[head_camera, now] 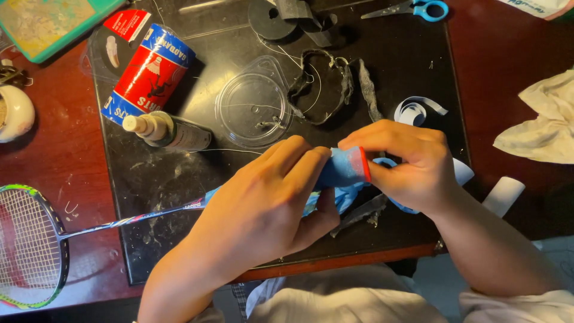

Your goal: Wrapping a badminton racket handle with blue grip tape.

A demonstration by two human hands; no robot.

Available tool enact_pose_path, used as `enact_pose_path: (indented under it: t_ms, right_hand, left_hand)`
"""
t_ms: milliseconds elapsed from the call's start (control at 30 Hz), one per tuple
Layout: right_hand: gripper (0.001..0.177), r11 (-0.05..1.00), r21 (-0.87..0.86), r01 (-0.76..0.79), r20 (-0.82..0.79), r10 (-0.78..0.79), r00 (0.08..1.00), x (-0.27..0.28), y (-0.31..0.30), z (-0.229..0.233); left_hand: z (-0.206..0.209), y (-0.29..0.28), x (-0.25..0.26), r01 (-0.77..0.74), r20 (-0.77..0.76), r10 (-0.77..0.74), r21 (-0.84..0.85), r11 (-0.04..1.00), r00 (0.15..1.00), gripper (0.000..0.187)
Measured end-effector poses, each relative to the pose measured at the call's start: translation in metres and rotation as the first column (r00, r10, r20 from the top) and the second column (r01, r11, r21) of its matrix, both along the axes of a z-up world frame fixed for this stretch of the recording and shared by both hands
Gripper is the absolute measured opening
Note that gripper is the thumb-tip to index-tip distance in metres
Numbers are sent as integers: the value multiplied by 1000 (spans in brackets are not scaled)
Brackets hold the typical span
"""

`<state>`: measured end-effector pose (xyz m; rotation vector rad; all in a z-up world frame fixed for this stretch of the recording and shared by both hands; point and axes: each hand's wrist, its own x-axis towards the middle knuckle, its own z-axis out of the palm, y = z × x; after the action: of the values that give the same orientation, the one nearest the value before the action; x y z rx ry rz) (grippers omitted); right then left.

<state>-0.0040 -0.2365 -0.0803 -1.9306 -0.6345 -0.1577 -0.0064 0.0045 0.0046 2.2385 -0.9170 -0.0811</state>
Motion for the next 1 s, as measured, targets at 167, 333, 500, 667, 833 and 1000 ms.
enact_pose_path:
  t_ms: [167, 333, 500, 667, 833, 1000]
  right_hand:
    - [19, 970, 240, -29, -266, 94, 959, -6, -6, -19]
    - [17, 826, 559, -64, -450, 368, 814, -7, -9, -36]
    - [27, 853, 506, -130, -301, 316, 900, 0, -7, -25]
    - [15, 909, 403, -106, -218, 207, 954, 3, -14, -24]
    - [17, 940, 299, -164, 77, 147, 986, 11, -11, -13]
    - [18, 975, 158, -156, 149, 132, 980, 16, -15, -8]
  left_hand:
    - [0, -2, -3, 57, -86, -57, 2, 998, 995, 31]
    - [-3, -3, -4, 114, -110, -112, 8, 993, 988, 27]
    - [-3, -3, -2, 153, -165, -169, -104, 983, 972, 35]
    - [-1, 0, 4, 137, -290, -150, -66, 988, 945, 33]
    - [-3, 0, 7, 148, -241, -164, -86, 985, 957, 29]
    - [2, -1, 8, 161, -237, -175, -80, 984, 955, 28]
